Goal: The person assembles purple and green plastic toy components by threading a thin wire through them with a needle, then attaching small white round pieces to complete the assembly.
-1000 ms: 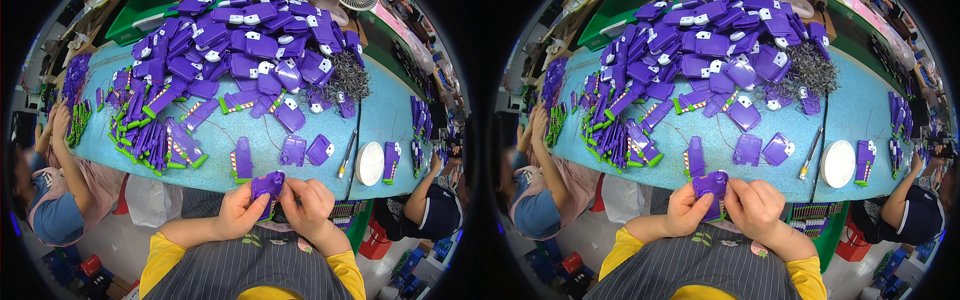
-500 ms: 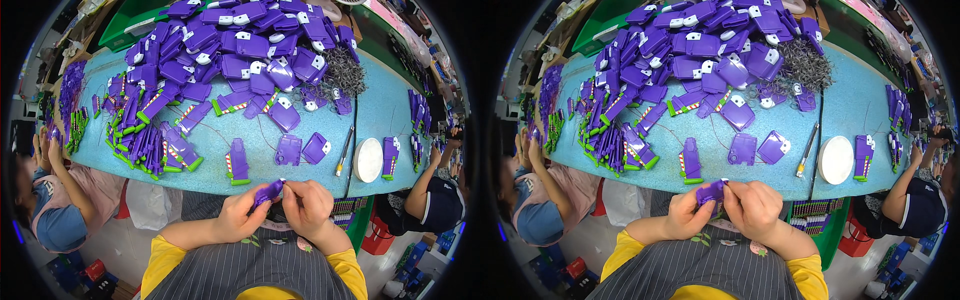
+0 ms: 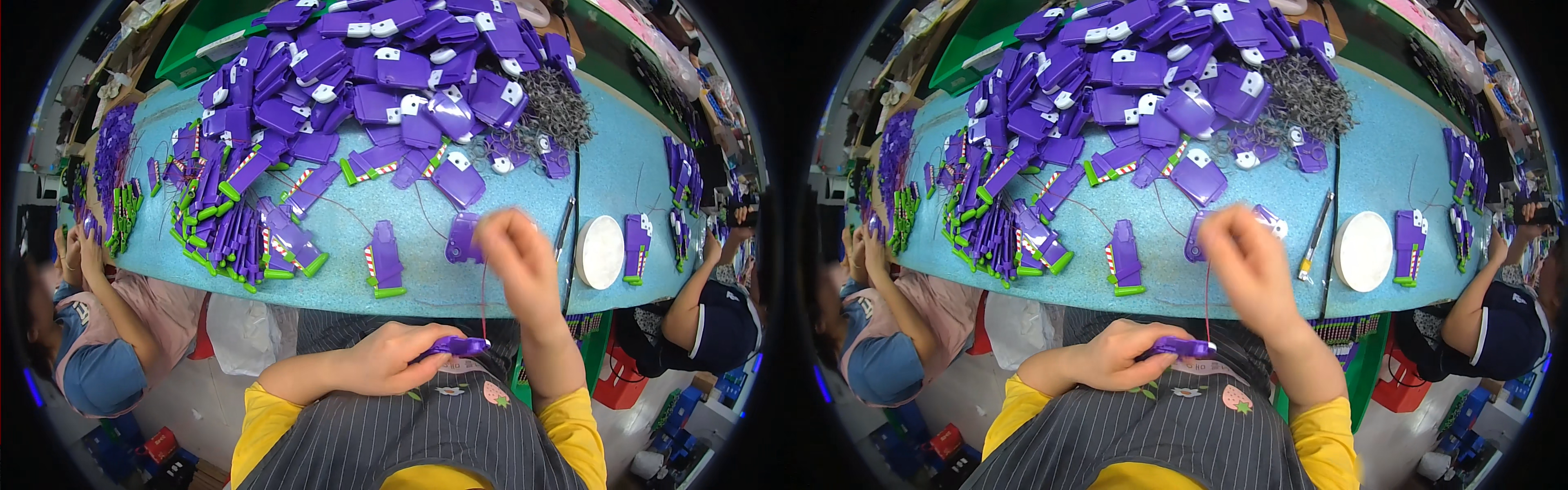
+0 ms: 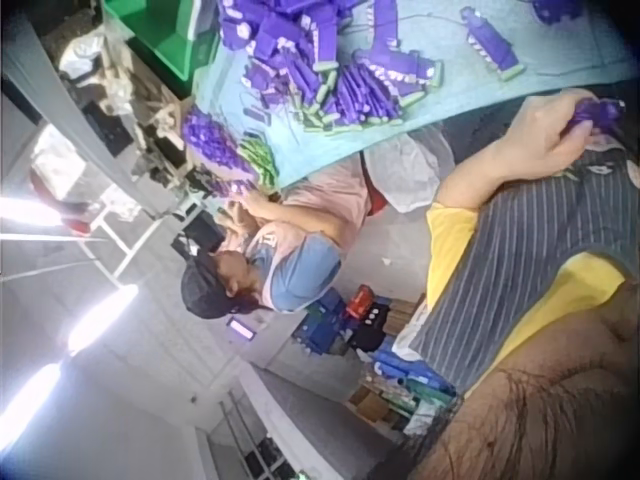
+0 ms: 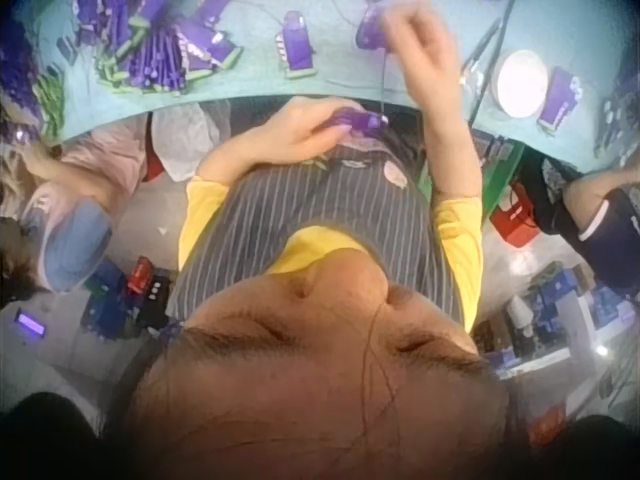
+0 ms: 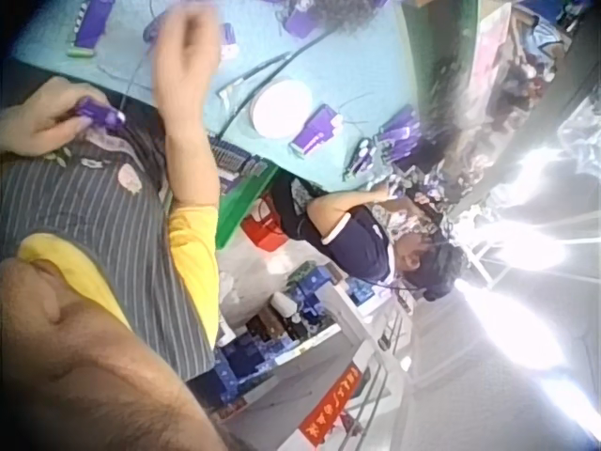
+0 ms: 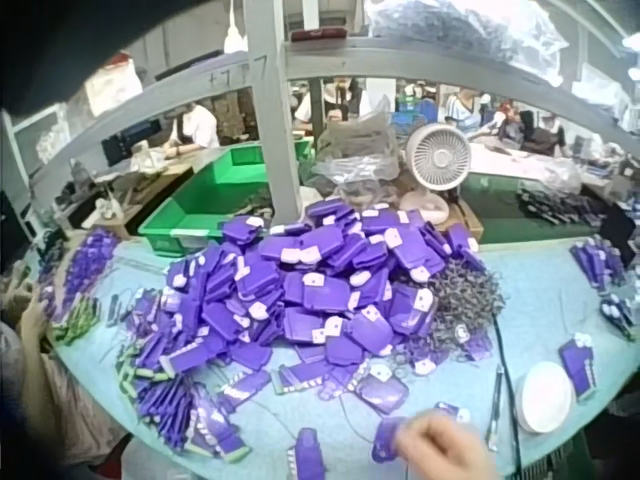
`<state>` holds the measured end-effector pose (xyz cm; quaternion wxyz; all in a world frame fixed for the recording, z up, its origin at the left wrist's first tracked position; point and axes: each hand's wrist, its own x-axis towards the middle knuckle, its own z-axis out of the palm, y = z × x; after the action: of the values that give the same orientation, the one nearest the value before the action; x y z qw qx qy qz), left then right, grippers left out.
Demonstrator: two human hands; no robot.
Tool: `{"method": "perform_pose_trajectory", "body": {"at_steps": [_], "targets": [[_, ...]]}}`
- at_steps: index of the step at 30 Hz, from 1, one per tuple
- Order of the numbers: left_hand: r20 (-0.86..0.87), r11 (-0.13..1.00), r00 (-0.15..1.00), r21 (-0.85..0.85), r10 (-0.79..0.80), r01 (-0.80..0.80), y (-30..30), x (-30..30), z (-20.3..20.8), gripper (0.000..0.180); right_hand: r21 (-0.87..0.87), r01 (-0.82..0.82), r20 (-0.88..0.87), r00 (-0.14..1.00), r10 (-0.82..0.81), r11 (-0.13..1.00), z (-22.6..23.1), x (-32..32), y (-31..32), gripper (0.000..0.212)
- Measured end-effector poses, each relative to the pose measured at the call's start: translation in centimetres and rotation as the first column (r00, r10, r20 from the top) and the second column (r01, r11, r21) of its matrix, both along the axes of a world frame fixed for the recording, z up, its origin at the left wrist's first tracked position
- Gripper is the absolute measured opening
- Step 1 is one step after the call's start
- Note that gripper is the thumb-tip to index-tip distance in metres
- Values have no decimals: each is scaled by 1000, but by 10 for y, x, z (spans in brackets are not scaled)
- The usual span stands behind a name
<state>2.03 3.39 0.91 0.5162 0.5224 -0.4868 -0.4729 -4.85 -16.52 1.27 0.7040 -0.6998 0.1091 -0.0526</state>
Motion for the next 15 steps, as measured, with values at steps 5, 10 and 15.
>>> {"method": "perform_pose_trajectory", "body": {"at_steps": [5,10,15], "targets": [[-705,918,589,277,395,-283,-1,-4,6,31,166,476,-33,878,-477,864,3,11,20,14],[420,732,615,-223,668,-643,-6,-15,-2,30,-94,100,112,990,-89,991,-3,-22,50,30],[475,733,559,-408,680,-545,-14,-10,-12,33,-276,198,128,977,-168,940,-8,-25,53,27]]}}
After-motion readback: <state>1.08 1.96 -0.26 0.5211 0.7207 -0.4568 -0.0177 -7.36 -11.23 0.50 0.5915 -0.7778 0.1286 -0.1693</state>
